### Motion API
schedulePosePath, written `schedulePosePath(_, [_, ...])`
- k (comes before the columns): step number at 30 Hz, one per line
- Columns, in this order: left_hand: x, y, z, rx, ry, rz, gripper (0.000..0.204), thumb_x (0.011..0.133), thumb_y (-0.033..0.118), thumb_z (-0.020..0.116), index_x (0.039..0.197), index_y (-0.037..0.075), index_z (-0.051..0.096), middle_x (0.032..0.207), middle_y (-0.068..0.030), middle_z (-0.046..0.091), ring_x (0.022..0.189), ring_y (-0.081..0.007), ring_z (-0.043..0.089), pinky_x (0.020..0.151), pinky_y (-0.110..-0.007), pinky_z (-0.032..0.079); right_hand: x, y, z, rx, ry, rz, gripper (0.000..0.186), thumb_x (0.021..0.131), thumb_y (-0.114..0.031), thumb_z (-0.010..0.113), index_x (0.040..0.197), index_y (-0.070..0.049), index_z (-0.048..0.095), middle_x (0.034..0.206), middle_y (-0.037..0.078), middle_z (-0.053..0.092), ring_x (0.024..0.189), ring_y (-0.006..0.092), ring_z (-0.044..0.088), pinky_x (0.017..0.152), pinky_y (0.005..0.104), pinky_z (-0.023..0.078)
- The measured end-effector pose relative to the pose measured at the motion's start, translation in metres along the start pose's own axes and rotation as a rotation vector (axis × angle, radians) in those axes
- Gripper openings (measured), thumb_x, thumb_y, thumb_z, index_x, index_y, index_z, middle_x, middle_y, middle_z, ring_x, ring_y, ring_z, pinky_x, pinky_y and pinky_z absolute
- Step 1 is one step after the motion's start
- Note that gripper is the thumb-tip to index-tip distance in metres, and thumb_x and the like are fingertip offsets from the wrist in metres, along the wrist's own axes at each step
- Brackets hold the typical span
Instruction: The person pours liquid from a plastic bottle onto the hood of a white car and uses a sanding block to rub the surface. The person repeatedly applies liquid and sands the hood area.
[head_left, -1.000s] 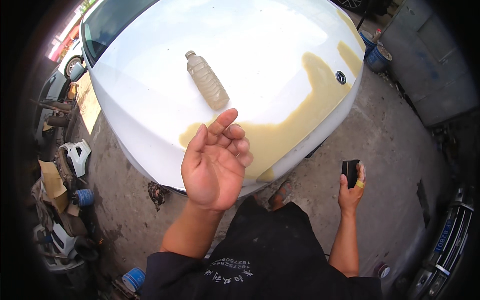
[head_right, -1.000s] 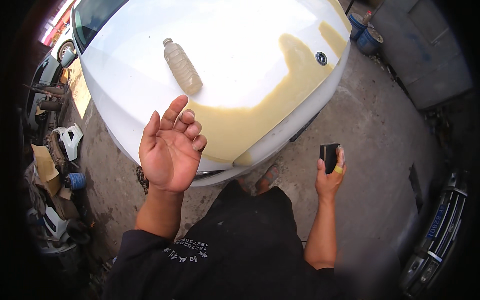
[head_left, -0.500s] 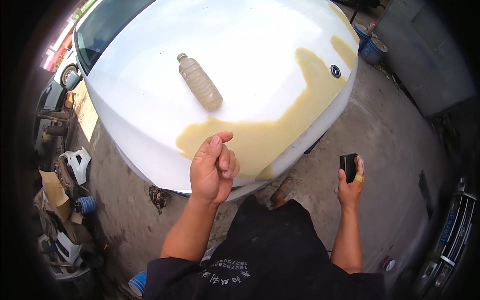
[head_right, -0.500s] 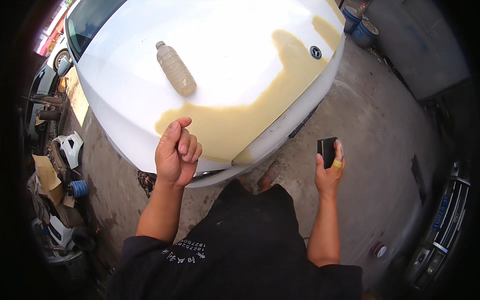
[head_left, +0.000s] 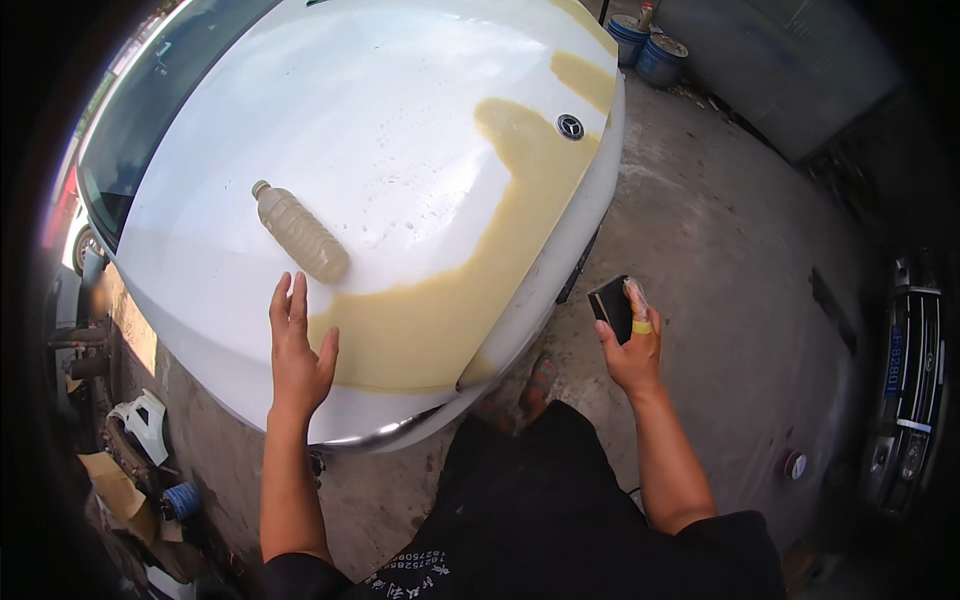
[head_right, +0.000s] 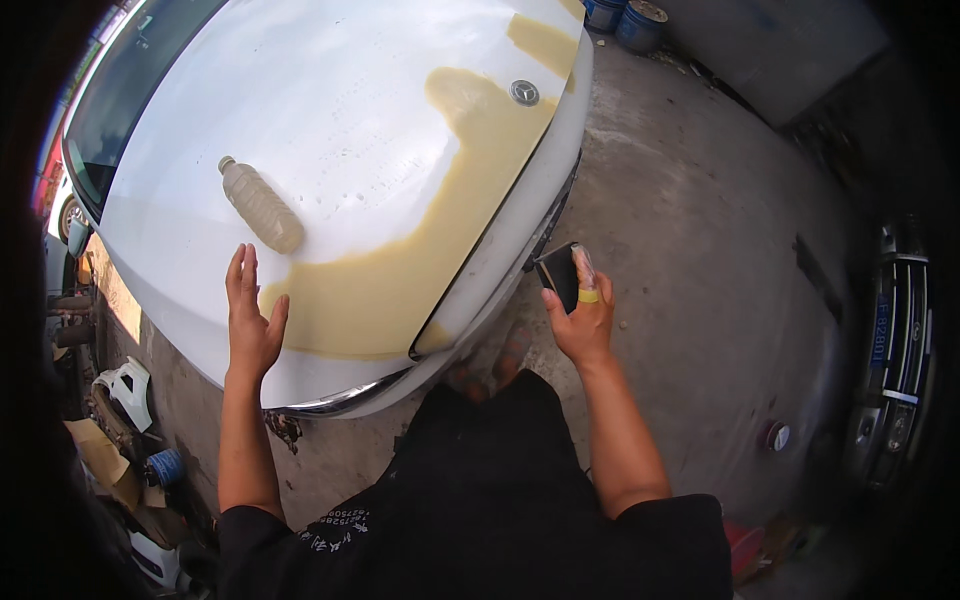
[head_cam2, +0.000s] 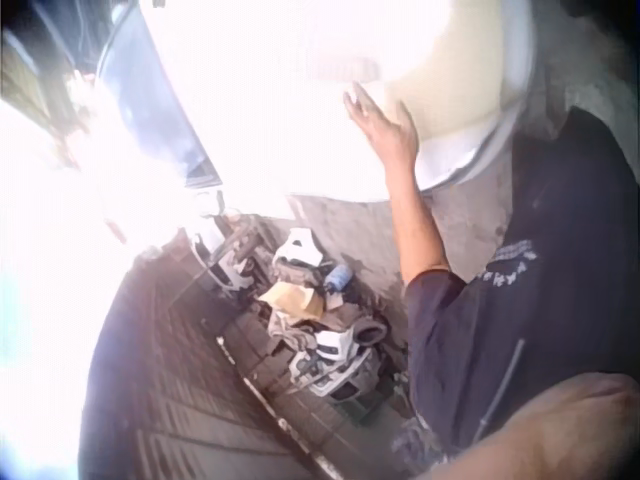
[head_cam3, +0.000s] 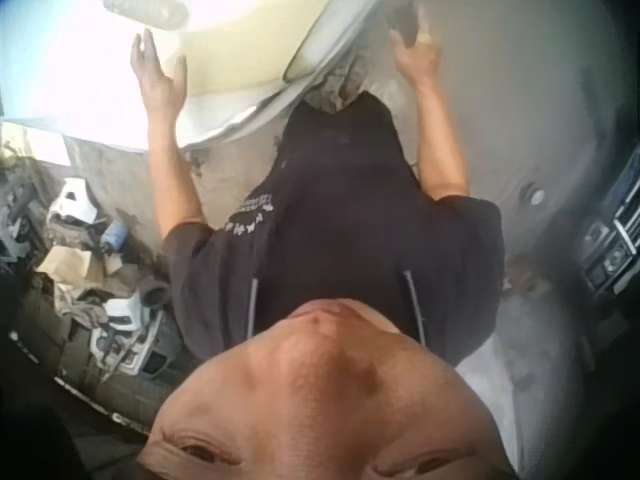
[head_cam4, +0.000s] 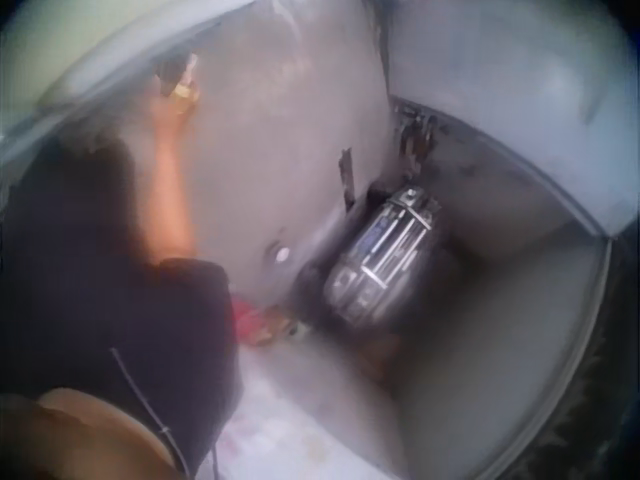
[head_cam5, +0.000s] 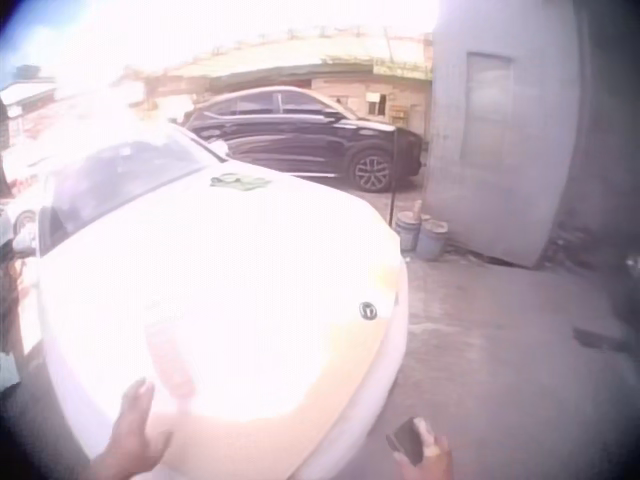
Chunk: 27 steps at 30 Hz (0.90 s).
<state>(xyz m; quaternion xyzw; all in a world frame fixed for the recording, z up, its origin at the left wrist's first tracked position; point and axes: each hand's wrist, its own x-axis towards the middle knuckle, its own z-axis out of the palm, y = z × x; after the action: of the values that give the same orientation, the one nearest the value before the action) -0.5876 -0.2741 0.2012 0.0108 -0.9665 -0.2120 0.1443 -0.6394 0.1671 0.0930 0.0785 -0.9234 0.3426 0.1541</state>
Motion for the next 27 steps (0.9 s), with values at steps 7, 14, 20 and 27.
schedulePosePath(7, [0.124,-0.120,-0.030,0.701,-0.017,0.257,0.098,0.073,-0.015,0.056,0.157,0.027,0.028,0.164,-0.0073,0.021,0.151,-0.0333,0.021,0.120,-0.048,0.028,0.032,-0.039,0.063,0.062,-0.020,-0.151,0.072,0.081,-0.027,0.076,0.144,-0.008,0.049,0.133,0.012,0.059,0.120,0.0344,0.051,0.103,0.0471,0.038])
schedulePosePath(14, [0.167,-0.141,-0.023,0.696,-0.334,0.420,0.075,0.076,-0.006,0.066,0.144,0.019,0.046,0.151,-0.0085,0.043,0.145,-0.0331,0.033,0.117,-0.046,0.035,0.047,-0.052,0.119,0.085,-0.027,-0.139,0.071,0.080,-0.026,0.077,0.144,-0.012,0.050,0.135,0.008,0.056,0.123,0.0337,0.048,0.102,0.0466,0.037])
schedulePosePath(20, [0.168,-0.132,-0.023,0.577,-0.283,0.448,0.067,0.067,-0.005,0.077,0.127,0.013,0.054,0.137,-0.0107,0.051,0.137,-0.0376,0.042,0.109,-0.046,0.045,0.100,-0.057,0.134,0.000,-0.023,-0.128,0.066,0.083,-0.024,0.073,0.144,-0.011,0.050,0.140,0.007,0.053,0.123,0.0347,0.046,0.102,0.0470,0.035])
schedulePosePath(27, [0.178,-0.076,0.028,-0.323,0.242,0.368,0.079,0.070,-0.002,0.082,0.138,0.011,0.044,0.142,-0.0137,0.047,0.131,-0.0278,0.048,0.108,-0.040,0.044,0.149,-0.061,0.142,-0.084,0.005,-0.167,0.063,0.085,-0.022,0.070,0.144,-0.011,0.050,0.147,0.004,0.048,0.121,0.0344,0.046,0.100,0.0482,0.035])
